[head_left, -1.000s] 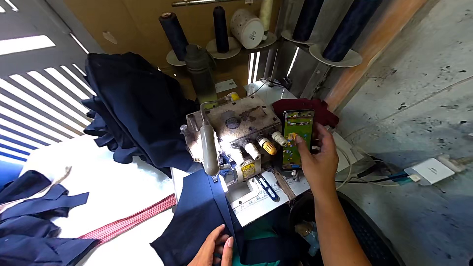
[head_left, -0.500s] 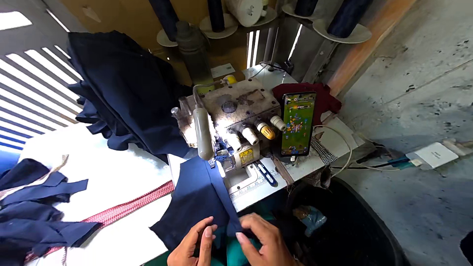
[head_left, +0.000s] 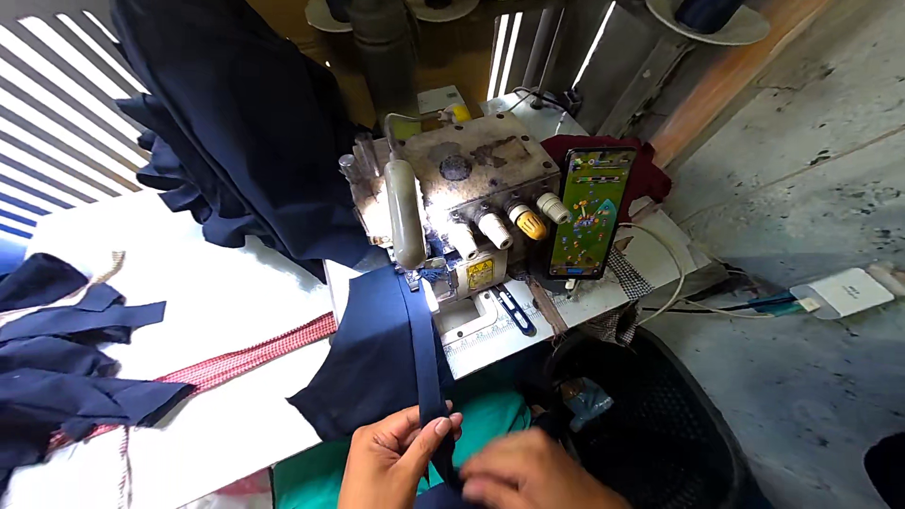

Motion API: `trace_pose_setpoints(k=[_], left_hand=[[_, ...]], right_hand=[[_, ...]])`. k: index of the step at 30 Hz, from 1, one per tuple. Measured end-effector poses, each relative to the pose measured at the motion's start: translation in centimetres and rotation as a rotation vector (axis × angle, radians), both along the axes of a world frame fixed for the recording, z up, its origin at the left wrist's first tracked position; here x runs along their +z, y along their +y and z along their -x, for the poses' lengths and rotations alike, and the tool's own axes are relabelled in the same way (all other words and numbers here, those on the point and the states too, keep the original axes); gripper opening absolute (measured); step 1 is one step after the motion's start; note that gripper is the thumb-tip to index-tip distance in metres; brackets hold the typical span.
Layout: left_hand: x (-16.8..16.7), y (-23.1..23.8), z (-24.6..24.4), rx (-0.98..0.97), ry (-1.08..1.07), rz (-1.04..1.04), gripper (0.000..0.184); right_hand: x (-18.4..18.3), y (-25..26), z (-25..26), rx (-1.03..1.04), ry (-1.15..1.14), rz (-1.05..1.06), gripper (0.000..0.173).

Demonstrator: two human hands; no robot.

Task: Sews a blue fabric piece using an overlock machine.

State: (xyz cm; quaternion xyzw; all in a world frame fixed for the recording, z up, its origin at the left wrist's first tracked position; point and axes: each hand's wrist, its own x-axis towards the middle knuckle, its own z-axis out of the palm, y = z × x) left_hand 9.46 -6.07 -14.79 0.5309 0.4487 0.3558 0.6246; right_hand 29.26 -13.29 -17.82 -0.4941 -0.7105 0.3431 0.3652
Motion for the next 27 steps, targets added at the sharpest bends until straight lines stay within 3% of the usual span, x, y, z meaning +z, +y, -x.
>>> trace_pose_setpoints(k=[3,4,7,9,12,16,20,27], left_hand=[[1.0,0.2,0.2,0.03,-0.106,0.094,0.016],[1.3,0.2,0.0,0.031,-0.14,0.138,0.017],[1.3,-0.2,-0.8,0.073,-0.235,0.268,0.018],[0.2,-0.6,-1.4,0.125,-0.246,0.321,0.014],[-2.1,-2.0,-1.4,0.188,-0.198,0.28,0.001],[-3.9,-5.1,-0.1,0.15,-0.11,0.2,0.016],[-4.6,-6.5,0.8,0.064,-0.105,0.191,0.016],[-4.3,-6.3,0.3,0.041,-0.151,0.158,0.013]], right_hand=[[-0.1,4.8,-0.3,-0.37,0.111,-0.095,0.024],[-0.3,6.6,0.0,-0.405,0.18,-0.104,0.03],[-1.4,9.5,1.8,-0.217,0.57,0.103,0.047],[-1.5,9.1,2.9,-0.149,0.747,0.243,0.04],[-1.8,6.2,3.4,-0.195,0.744,0.282,0.03],[-2.8,1.5,3.1,-0.235,0.733,0.361,0.026],[-2.7,-0.9,3.2,-0.29,0.727,0.358,0.011],[-1.9,-0.8,2.4,-0.212,0.66,0.388,0.016]])
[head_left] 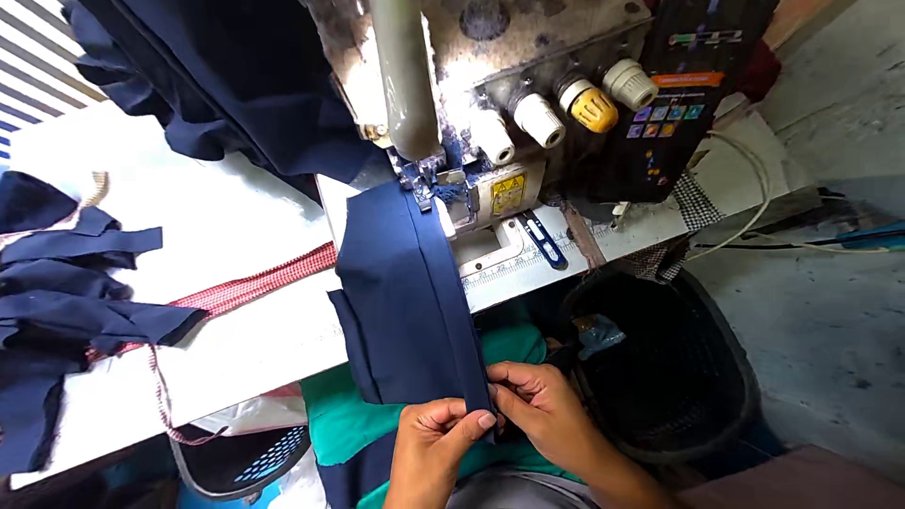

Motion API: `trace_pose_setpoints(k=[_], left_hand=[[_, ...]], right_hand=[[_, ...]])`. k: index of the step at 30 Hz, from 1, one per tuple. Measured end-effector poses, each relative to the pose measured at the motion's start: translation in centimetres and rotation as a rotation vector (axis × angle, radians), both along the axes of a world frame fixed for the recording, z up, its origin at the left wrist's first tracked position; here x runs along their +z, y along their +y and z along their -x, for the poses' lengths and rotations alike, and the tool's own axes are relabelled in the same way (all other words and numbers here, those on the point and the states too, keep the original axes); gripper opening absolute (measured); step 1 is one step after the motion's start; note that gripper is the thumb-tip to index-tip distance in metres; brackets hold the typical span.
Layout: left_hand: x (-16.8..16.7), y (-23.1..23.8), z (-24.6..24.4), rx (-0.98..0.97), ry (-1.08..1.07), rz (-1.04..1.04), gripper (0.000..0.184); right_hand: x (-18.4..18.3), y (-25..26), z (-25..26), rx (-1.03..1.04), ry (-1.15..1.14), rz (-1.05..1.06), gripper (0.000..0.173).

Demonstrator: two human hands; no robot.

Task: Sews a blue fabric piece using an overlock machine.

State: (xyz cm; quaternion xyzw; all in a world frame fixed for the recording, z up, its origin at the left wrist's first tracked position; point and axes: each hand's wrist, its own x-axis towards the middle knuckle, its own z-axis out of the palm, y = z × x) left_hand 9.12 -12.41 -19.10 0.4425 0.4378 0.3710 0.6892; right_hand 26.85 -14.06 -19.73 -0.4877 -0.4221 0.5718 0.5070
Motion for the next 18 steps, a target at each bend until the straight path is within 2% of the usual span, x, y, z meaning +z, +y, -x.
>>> trace_pose_setpoints(k=[7,11,13,15,16,18], left_hand=[[-0.8,0.3,0.1,-0.021,0.073,-0.062,0.023],[-0.6,0.2,-0.1,-0.002,0.189,-0.156,0.02],[0.2,0.8,0.3,-0.102,0.398,-0.304,0.02],[2.1,2.4,1.5,-0.271,0.67,-0.538,0.032],[3.4,3.4,2.0,-0.271,0.726,-0.634,0.033],[6.0,6.0,2.4,-0.161,0.679,-0.794,0.027]], right_hand=[[0.2,0.1,-0.3,0.062,-0.048,-0.088,0.021],[0.5,0.2,0.4,-0.025,-0.17,-0.158,0.02],[0.4,0.3,0.7,-0.089,-0.214,-0.156,0.019],[0.4,0.5,0.6,-0.09,-0.245,-0.18,0.021],[0.4,0.5,0.5,-0.082,-0.253,-0.198,0.022],[0.5,0.5,0.1,-0.06,-0.229,-0.22,0.024]])
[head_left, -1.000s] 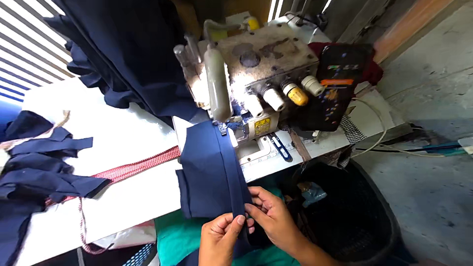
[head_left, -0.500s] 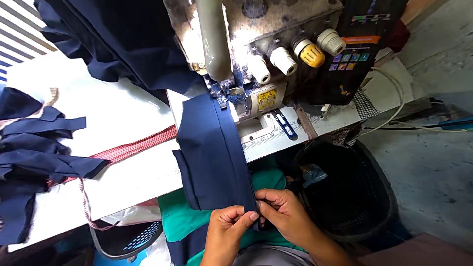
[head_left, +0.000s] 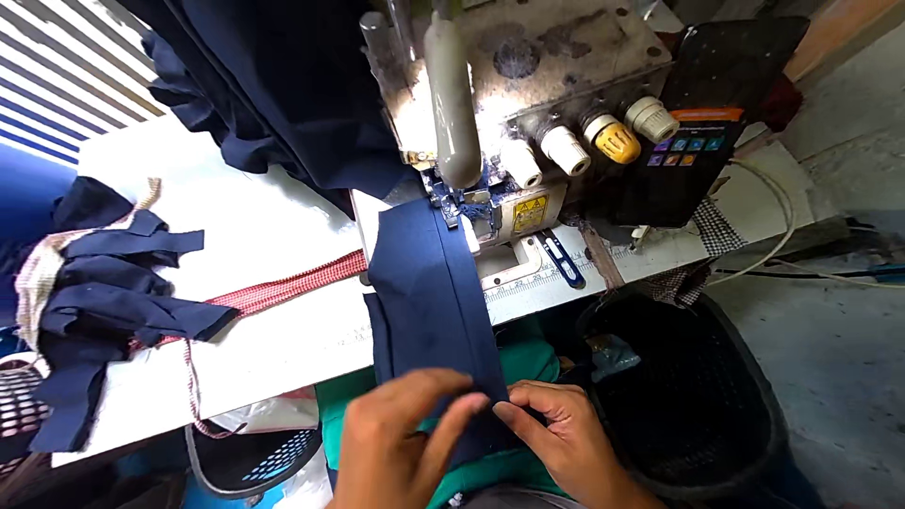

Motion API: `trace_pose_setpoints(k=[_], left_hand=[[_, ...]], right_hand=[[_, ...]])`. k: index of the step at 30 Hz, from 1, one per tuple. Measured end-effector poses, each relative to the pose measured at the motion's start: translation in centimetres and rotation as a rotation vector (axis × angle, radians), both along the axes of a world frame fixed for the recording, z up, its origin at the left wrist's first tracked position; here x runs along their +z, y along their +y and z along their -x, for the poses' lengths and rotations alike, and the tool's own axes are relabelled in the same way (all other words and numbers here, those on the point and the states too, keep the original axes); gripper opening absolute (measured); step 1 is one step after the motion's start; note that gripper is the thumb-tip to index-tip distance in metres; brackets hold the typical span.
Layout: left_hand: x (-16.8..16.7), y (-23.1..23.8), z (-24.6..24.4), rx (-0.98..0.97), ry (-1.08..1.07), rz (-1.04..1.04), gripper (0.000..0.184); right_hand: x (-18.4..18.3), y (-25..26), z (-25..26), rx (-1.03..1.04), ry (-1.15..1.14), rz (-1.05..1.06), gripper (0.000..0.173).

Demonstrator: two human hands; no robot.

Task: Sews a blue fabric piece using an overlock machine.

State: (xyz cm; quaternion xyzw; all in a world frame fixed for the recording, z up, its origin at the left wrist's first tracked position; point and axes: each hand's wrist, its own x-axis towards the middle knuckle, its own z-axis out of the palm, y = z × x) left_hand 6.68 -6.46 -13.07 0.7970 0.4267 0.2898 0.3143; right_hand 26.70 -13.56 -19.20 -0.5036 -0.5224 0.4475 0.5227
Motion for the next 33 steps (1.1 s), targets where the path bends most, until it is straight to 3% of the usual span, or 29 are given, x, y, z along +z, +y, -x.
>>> trace_pose_setpoints(k=[2,6,12,33], left_hand=[[1.1,3.1,-0.6,-0.005,-0.041,-0.164,0.032],[-0.9,7.1,-1.9,0.064,0.144,-0.35,0.043],[-1.2,7.5,-1.6,0.055,0.142,-0.346,0.04],[2.0,17.6,-1.6,0.006,0.151,-0.348,0.03]], right_hand=[[0.5,0.1,-0.2,0.038,0.068,-0.017,0.024],[2.0,0.1,-0.5,0.105,0.165,-0.054,0.024],[-0.1,0.1,-0.9,0.049,0.126,0.031,0.021],[2.1,9.8,-0.6,-0.081,-0.027,-0.087,0.016]])
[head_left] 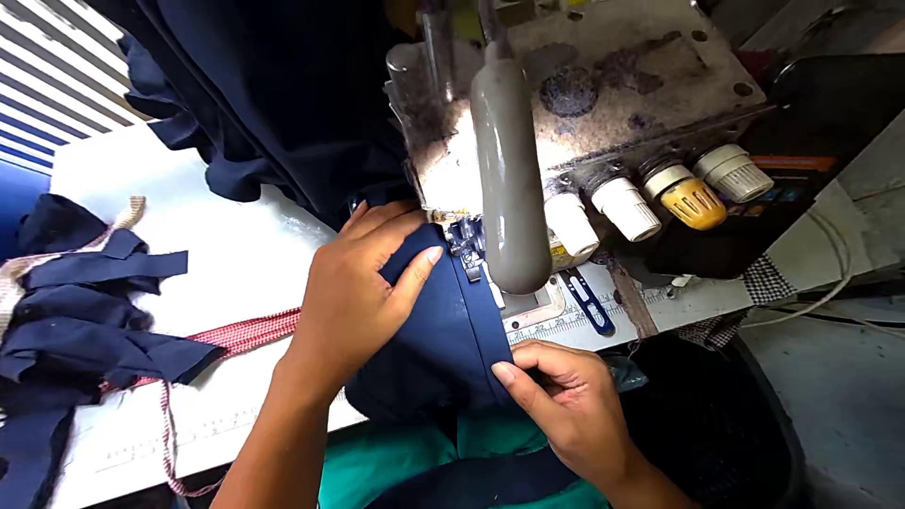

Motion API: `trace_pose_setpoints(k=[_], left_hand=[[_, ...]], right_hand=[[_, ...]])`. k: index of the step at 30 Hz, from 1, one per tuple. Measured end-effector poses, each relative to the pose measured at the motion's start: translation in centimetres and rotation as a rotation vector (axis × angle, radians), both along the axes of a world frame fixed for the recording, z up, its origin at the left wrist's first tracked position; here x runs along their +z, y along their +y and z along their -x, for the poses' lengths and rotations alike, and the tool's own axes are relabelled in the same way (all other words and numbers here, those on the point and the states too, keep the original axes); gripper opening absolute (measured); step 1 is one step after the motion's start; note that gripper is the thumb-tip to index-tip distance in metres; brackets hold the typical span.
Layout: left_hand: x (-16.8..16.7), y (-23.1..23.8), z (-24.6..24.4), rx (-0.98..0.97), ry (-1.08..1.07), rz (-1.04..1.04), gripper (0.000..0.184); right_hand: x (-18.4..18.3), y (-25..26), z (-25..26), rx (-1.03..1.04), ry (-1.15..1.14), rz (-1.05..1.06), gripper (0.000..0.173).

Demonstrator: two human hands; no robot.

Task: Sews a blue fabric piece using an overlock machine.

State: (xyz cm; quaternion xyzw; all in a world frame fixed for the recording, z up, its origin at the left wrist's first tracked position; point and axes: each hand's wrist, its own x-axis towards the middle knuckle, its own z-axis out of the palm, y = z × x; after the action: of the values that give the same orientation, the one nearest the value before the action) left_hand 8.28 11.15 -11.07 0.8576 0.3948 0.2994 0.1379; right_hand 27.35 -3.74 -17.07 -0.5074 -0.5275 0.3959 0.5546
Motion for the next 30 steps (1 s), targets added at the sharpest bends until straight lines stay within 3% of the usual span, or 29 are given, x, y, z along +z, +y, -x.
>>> trace_pose_setpoints(k=[8,12,15,17,20,22,26,30], left_hand=[[-0.5,2.6,0.4,-0.029,-0.019,-0.069,0.03],[-0.9,-1.2,2.5,0.153,-0.065,-0.094,0.037],[-4.2,-7.1,5.8,0.3,-0.259,0.154,0.06],[-6.4,-10.6,7.1,0.297,-0.393,0.41,0.077],[-7.6,-13.5,9.4,0.197,-0.713,0.652,0.073],[-7.0,-14.1,10.7,0.148,-0.788,0.697,0.069],[-5.8,-13.5,10.5,0.12,-0.67,0.572,0.062],[-7.9,-12.8,9.9,0.222,-0.624,0.532,0.059]], right_hand=[[-0.3,2.7,1.1,-0.065,-0.018,-0.034,0.016],[-1.0,1.6,0.6,-0.125,-0.156,-0.132,0.019],[-1.9,-2.1,-0.2,-0.113,-0.295,-0.089,0.051],[-3.2,-4.8,-1.2,-0.102,-0.378,-0.048,0.041],[-4.1,-6.6,-4.5,-0.225,-0.521,-0.052,0.028],[-3.3,-6.0,-6.9,-0.412,-0.599,-0.055,0.036],[-1.8,-3.5,-9.5,-0.59,-0.773,0.049,0.069],[-1.1,-2.1,-10.5,-0.611,-0.836,0.082,0.076]])
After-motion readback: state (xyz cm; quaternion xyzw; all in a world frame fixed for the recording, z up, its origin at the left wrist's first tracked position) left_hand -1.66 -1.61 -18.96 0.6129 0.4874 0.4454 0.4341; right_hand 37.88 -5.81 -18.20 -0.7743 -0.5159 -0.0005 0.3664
